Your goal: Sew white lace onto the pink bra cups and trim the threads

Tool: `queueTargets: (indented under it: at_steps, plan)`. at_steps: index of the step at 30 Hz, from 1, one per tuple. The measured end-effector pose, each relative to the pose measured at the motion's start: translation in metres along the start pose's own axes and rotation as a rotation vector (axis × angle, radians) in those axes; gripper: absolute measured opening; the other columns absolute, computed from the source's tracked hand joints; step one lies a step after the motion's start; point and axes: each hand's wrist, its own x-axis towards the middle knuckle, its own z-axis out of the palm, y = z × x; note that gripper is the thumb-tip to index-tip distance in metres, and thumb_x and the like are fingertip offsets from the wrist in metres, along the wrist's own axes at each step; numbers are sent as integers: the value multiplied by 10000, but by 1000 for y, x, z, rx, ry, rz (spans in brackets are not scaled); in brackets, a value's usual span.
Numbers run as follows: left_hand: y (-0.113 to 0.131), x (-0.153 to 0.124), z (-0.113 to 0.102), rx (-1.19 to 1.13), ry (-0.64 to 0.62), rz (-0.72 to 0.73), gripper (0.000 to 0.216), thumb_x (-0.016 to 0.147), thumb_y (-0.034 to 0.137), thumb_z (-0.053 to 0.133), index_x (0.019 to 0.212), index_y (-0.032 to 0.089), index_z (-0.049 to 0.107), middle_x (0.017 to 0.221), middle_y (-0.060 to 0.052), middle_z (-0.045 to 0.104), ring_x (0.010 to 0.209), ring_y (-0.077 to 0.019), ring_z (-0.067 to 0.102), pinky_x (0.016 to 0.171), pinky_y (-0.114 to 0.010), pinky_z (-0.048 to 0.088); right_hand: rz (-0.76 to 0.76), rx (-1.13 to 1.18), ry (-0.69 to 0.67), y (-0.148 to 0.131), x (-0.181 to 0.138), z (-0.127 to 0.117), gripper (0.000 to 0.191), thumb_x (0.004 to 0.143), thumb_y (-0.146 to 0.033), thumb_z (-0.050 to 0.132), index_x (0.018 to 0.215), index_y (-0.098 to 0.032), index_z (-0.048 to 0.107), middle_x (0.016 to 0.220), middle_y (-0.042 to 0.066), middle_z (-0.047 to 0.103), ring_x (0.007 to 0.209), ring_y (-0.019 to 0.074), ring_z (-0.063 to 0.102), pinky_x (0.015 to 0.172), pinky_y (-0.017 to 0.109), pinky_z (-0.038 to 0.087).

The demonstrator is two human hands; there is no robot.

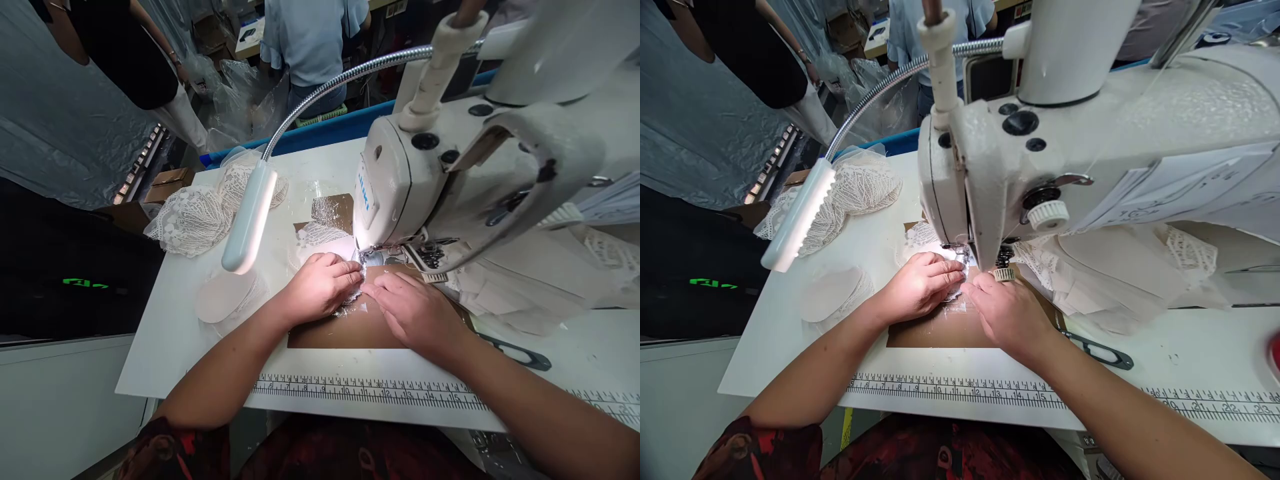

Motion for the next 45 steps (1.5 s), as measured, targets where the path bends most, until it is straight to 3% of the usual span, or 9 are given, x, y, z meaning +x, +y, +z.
queueTargets:
  at_steps: [8, 13, 20, 29, 39, 45]
  plan:
    - [2, 5, 4, 88, 25, -35, 341, 961, 290, 403, 1172, 142, 626, 1247, -120, 619, 972, -227, 554, 829, -395, 438, 86, -161, 45, -2, 7, -2, 327, 820, -62, 453, 1012, -170, 694, 810, 51, 647, 753, 180, 540, 584, 299, 299]
    - [0, 5, 5, 116, 43, -48, 341, 947, 287, 416, 1177, 137, 618, 1260, -117, 604, 913, -219, 542, 802, -389, 447, 154, -204, 33, 0, 9, 1, 348, 819, -91, 458, 1050, -195, 695, 720, 35, 621, 618, 162, 478, 551, 310, 287]
    - [-1, -1, 1, 73, 87, 13, 295, 941, 309, 446, 1109, 184, 655, 1188, -101, 636, 977, -222, 547, 836, -391, 449, 227, -214, 50, 5, 6, 2, 385, 806, -110, 464, 1121, -195, 668, 931, 82, 680, 665, 176, 509, 566, 301, 336]
    - [2, -1, 0, 29, 56, 68, 282, 948, 280, 446, 1071, 173, 675, 1169, -84, 660, 972, -199, 565, 853, -383, 458, 64, -138, 66, 2, 9, -5, 335, 801, -76, 475, 1019, -183, 706, 855, 48, 668, 661, 153, 510, 565, 295, 294]
    - [1, -3, 4, 33, 59, 39, 280, 944, 267, 452, 1105, 173, 662, 1186, -85, 657, 960, -199, 577, 842, -379, 469, 72, -212, 55, -2, 6, -3, 354, 790, -52, 485, 1049, -169, 697, 905, 74, 671, 679, 160, 529, 565, 298, 309]
    - [-1, 2, 2, 27, 116, -2, 274, 934, 262, 459, 1087, 167, 666, 1174, -106, 659, 968, -219, 584, 827, -403, 484, 140, -253, 90, -4, 11, -1, 386, 824, -66, 462, 1107, -195, 691, 816, 60, 667, 595, 152, 472, 548, 303, 302]
